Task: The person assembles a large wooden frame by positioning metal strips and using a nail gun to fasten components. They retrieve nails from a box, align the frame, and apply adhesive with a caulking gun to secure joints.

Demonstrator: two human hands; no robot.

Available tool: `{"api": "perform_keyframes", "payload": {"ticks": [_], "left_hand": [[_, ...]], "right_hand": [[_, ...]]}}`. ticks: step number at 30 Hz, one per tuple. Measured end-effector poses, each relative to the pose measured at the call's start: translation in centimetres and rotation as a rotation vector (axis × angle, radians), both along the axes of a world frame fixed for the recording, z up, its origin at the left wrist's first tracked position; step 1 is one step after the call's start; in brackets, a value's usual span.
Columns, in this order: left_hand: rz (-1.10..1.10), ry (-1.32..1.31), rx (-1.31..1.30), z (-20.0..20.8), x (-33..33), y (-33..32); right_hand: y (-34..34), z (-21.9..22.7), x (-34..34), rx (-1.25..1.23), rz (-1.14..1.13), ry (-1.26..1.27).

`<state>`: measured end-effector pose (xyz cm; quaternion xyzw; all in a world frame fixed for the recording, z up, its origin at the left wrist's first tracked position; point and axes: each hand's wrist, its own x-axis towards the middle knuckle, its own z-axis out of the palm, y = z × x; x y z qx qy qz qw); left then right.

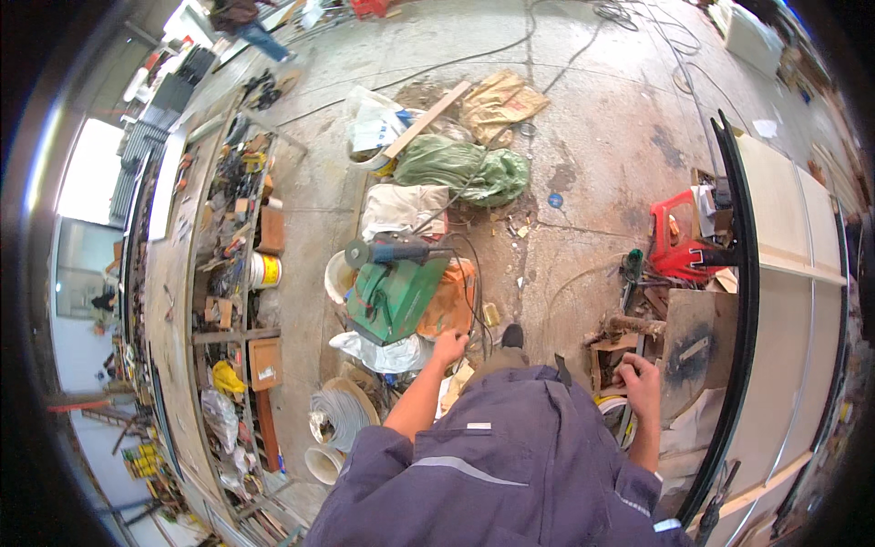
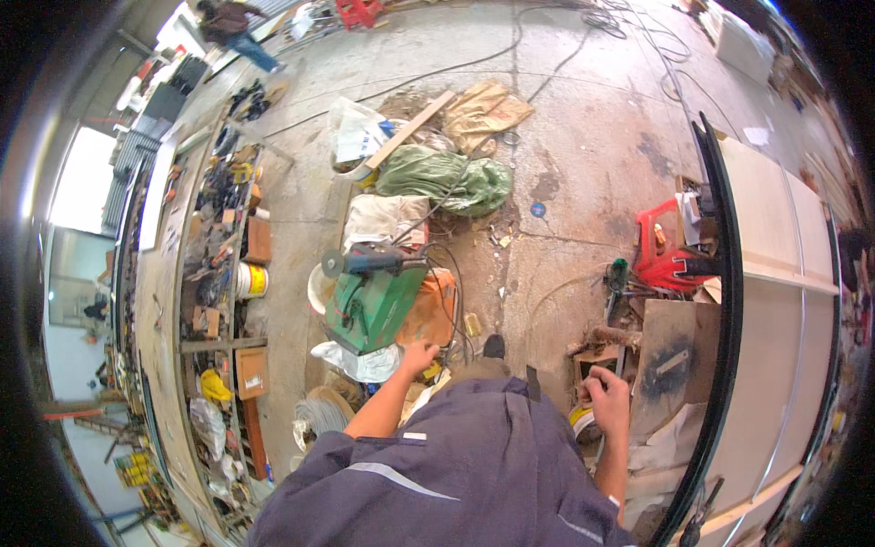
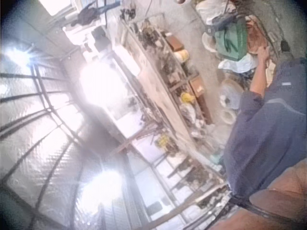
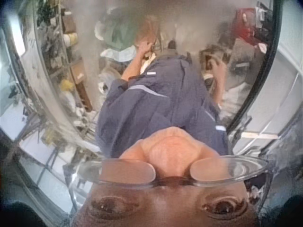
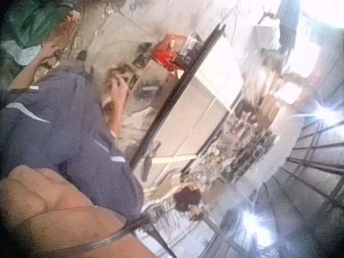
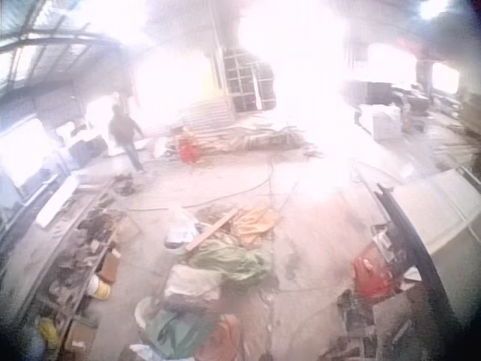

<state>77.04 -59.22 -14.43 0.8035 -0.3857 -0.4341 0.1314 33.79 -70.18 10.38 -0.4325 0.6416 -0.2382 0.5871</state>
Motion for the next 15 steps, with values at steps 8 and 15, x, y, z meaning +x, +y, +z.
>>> {"api": "perform_keyframes", "payload": {"ticks": [8,15], "left_hand": [[0.164,0.403,0.02,-0.2,-1.2,-16.2],[0.123,0.324,0.156,-2.8,1.4,-23.8]], "right_hand": [[-12.4,-3.4,2.0,-0.002,0.041,0.072],[-25.3,-8.1,2.0,0.027,0.094,0.098]]}}
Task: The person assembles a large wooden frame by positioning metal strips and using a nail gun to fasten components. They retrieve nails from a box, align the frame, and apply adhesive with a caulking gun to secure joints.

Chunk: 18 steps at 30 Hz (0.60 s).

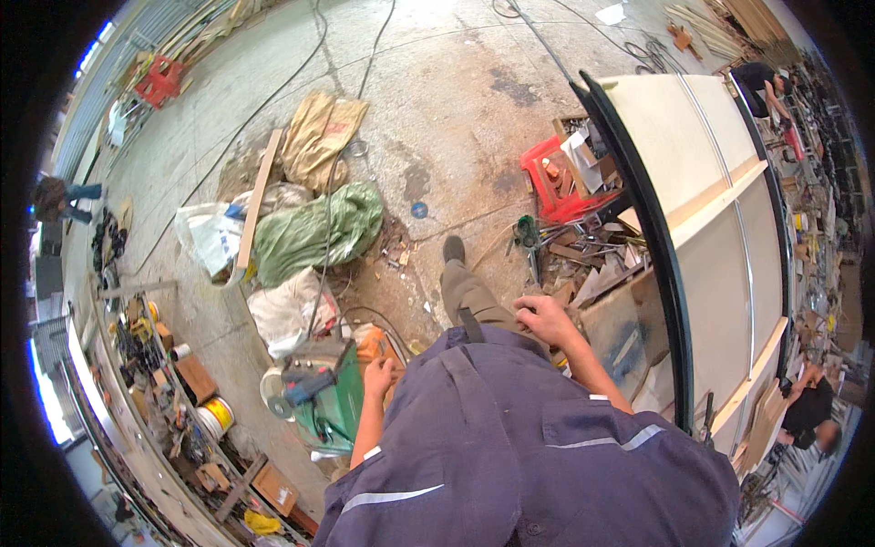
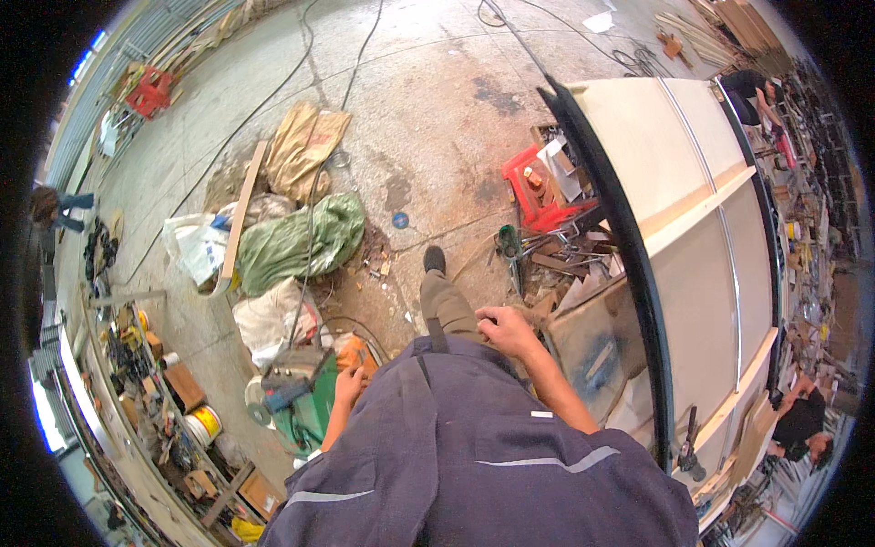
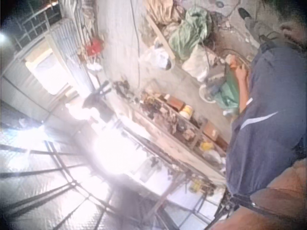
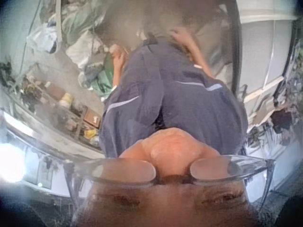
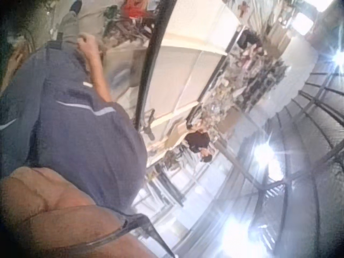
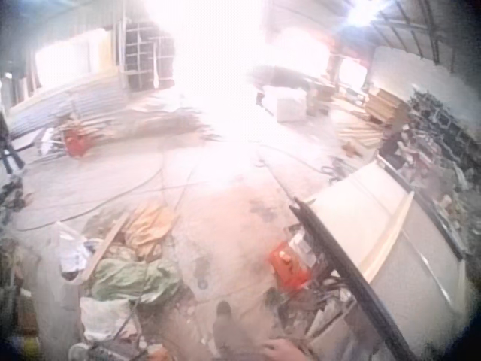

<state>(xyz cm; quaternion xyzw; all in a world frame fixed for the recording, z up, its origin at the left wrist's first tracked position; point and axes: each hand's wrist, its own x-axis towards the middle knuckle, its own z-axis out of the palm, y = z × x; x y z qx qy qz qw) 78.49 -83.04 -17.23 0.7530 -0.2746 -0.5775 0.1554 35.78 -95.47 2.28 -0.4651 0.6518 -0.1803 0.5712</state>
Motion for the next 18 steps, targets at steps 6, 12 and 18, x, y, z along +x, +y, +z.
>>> {"api": "perform_keyframes", "payload": {"ticks": [6,12,18], "left_hand": [[0.058,-0.02,0.074,7.5,0.5,-14.0],[0.272,0.112,0.081,5.4,2.7,-27.3],[0.126,-0.055,0.035,0.6,7.6,-41.9]], "right_hand": [[-15.6,0.0,0.3,0.004,0.129,0.066],[-33.4,2.4,5.5,-0.048,0.116,0.001],[-49.7,1.4,10.8,0.003,0.013,-0.035]]}}
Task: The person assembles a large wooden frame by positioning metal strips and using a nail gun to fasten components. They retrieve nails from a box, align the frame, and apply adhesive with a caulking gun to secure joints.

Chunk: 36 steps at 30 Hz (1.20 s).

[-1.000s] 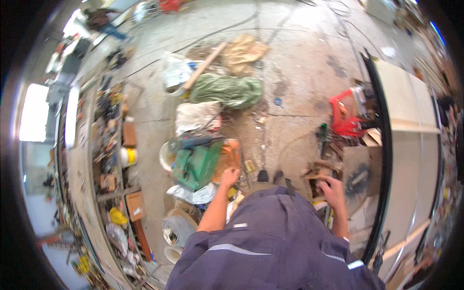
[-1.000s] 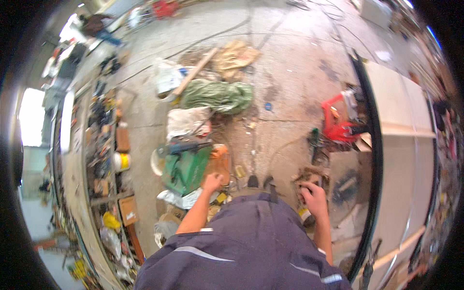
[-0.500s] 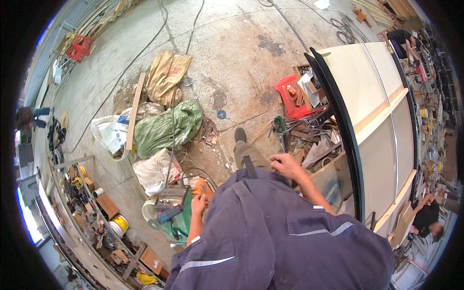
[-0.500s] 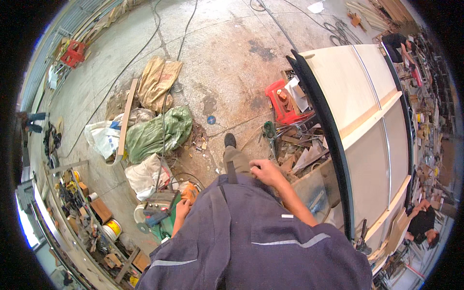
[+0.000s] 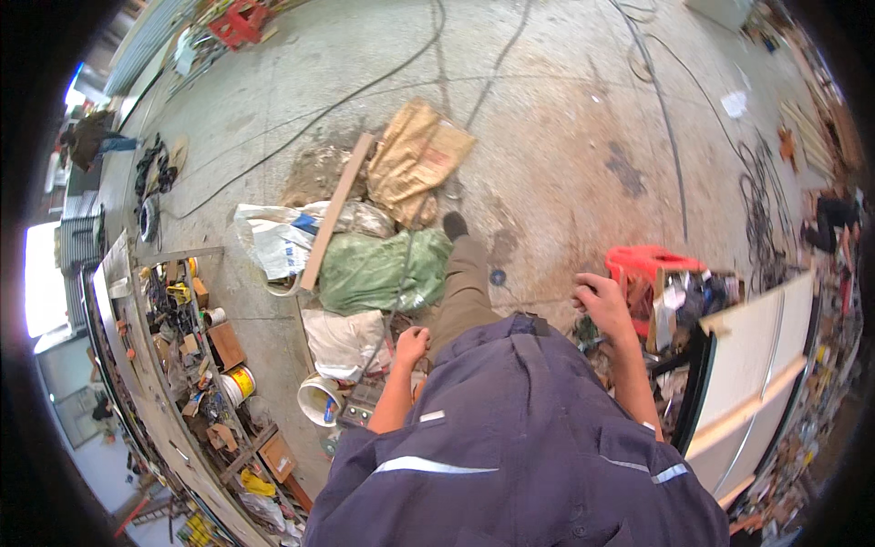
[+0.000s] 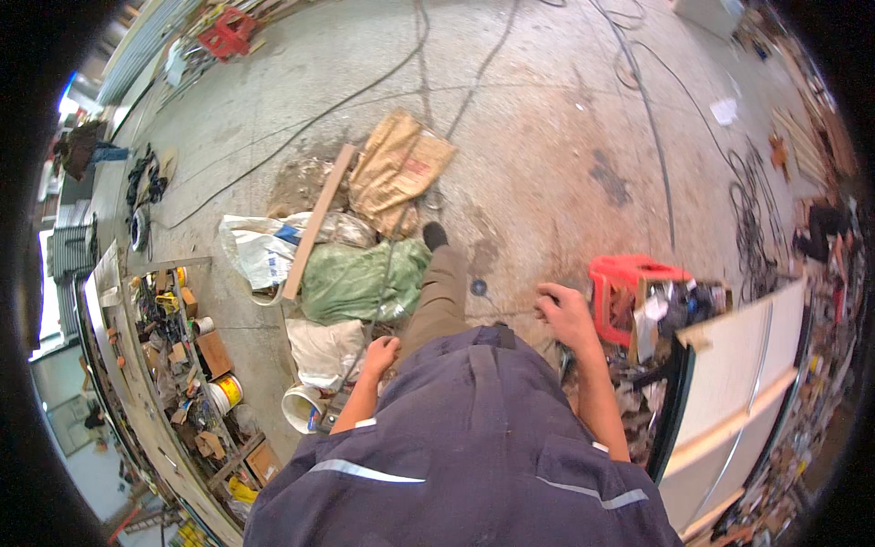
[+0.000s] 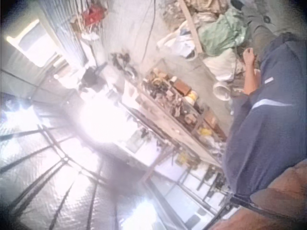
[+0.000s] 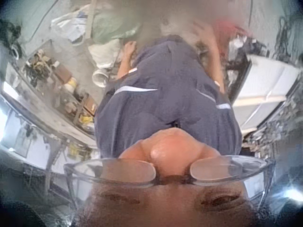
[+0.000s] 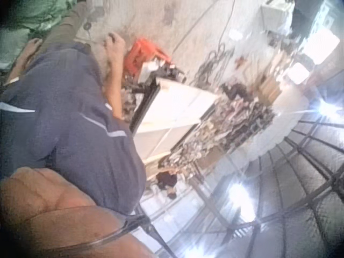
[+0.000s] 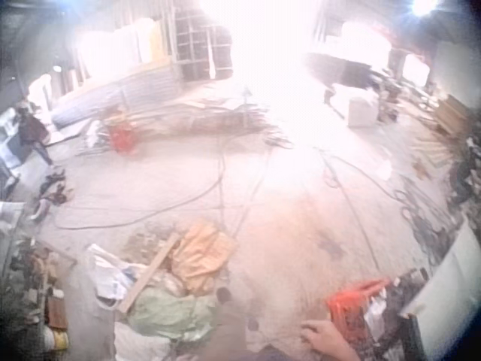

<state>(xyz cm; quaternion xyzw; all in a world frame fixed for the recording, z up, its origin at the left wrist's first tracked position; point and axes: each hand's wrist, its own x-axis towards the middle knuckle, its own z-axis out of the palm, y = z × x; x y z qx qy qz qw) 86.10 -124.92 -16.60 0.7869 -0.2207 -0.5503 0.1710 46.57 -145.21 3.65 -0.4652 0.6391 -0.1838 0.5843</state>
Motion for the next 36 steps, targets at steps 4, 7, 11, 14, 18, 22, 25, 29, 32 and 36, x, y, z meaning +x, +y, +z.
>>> {"api": "perform_keyframes", "payload": {"ticks": [4,7,11,14,18,22,25,29,32,36], "left_hand": [[-0.211,-0.188,-0.068,-4.4,5.6,-11.0],[-0.159,-0.108,-0.052,-4.0,9.4,-20.7],[-0.032,-0.012,-0.132,1.8,15.2,-37.7],[0.128,-0.025,-0.242,2.8,18.9,-48.2],[0.335,0.082,-0.321,2.9,22.7,-58.6],[0.38,0.052,-0.199,-2.8,27.5,-58.5],[0.408,-0.051,-0.026,-6.0,28.4,-54.8],[0.215,-0.152,0.109,3.9,28.6,-58.6],[0.142,-0.294,0.04,0.5,29.5,-59.0],[0.138,-0.288,-0.001,-2.6,31.8,-64.8]], "right_hand": [[-8.0,-5.0,-0.4,0.039,-0.054,0.113],[-10.7,-11.6,-3.3,0.07,-0.113,0.156],[-14.1,-11.5,-2.4,0.3,-0.241,0.046],[-19.1,-13.2,0.1,0.338,-0.106,0.202],[-30.3,-12.1,5.5,0.309,0.082,0.326],[-47.8,-17.0,6.4,0.055,0.938,0.37],[-62.9,-15.4,13.5,0.407,0.167,0.297],[-82.9,-21.0,18.1,0.292,0.26,0.317],[-97.7,-15.8,31.3,0.159,0.196,0.075],[-107.8,-8.3,50.7,-0.005,0.388,-0.065]]}}
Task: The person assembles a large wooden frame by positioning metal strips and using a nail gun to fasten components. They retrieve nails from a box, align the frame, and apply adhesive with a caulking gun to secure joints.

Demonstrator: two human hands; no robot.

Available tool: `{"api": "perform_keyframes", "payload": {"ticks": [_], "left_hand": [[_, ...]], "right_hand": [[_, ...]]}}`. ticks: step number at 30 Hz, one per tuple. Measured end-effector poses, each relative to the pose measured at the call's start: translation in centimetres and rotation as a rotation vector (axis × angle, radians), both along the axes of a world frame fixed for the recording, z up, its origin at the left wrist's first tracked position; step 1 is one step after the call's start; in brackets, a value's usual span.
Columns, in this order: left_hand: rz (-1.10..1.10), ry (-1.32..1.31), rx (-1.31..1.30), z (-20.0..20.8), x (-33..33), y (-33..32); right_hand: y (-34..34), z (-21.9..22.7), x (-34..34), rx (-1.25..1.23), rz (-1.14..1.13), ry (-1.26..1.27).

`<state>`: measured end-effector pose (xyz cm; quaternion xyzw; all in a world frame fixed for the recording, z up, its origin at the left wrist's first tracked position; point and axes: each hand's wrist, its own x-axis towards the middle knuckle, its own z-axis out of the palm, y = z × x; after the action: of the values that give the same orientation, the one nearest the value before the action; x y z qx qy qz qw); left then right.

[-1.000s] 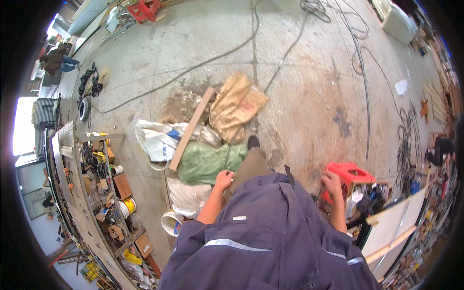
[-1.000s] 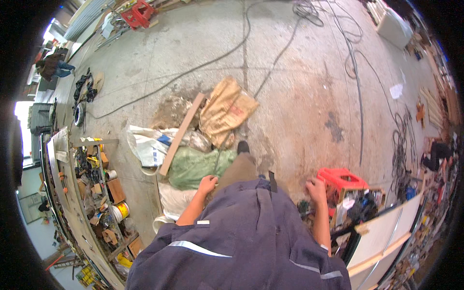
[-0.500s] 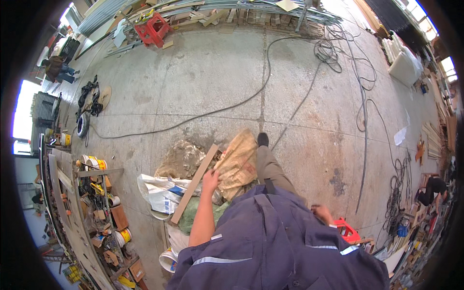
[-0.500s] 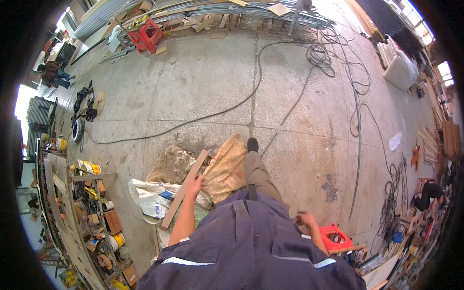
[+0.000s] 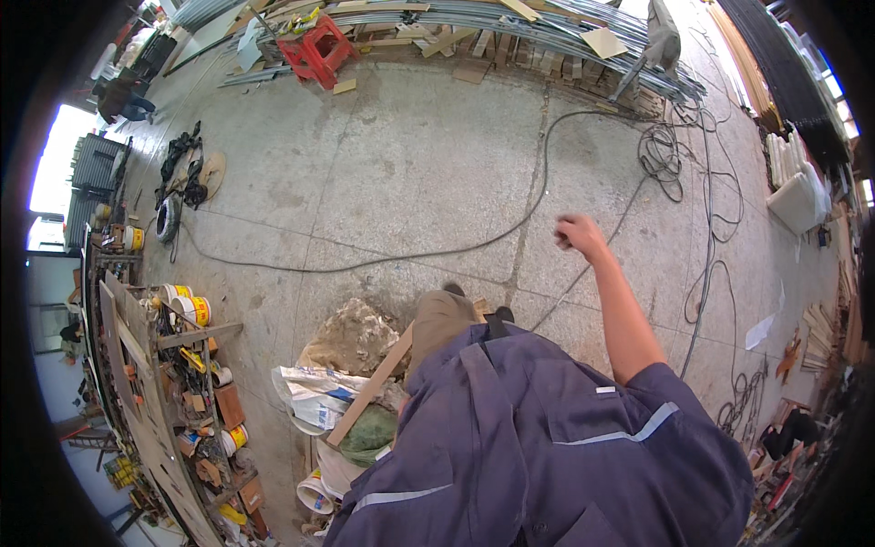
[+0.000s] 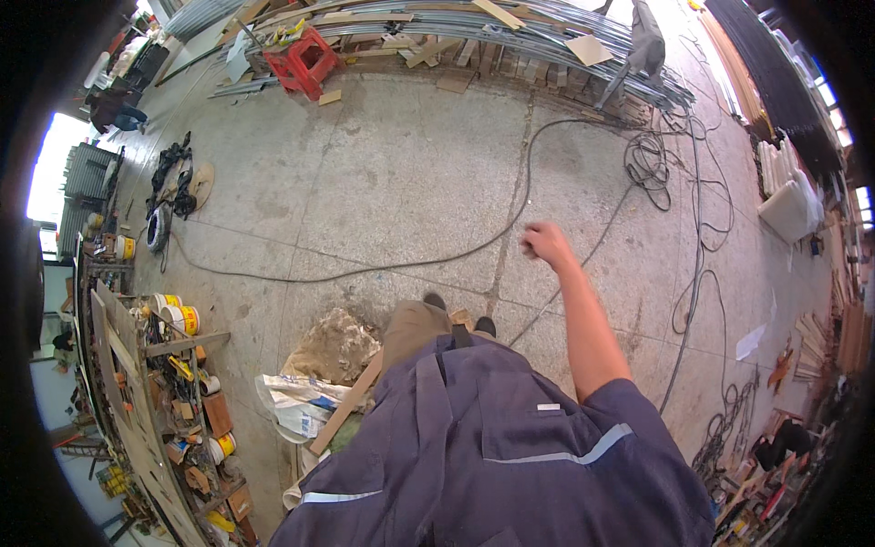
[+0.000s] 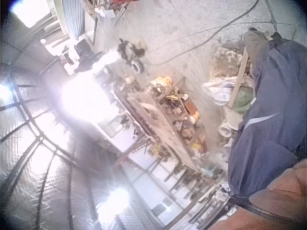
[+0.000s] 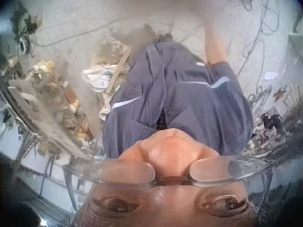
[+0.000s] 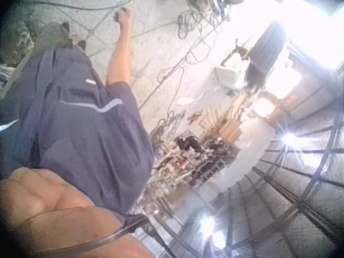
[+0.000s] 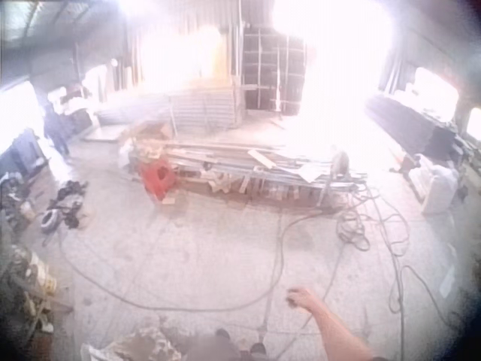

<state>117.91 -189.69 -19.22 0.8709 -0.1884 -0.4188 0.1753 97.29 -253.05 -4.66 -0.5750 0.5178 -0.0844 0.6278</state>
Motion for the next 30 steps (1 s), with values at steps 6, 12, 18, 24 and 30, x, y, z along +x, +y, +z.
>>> {"api": "perform_keyframes", "payload": {"ticks": [6,12,18,24,30], "left_hand": [[-0.104,0.03,-0.077,-2.6,11.8,-13.3],[-0.138,-0.033,-0.139,-4.4,29.6,-27.5],[0.444,0.224,-0.284,3.1,48.5,-44.9],[0.531,0.152,-0.368,4.7,59.5,-54.8],[0.232,0.166,0.125,2.3,63.3,-51.2]], "right_hand": [[-5.4,-2.8,13.8,-0.136,0.172,0.109],[-6.6,-10.3,11.3,0.117,0.194,0.439],[-5.8,-7.9,13.5,0.49,-0.145,0.495],[-15.5,-7.2,31.1,0.374,0.178,0.524],[-32.6,-11.3,51.9,0.347,0.046,0.319]]}}
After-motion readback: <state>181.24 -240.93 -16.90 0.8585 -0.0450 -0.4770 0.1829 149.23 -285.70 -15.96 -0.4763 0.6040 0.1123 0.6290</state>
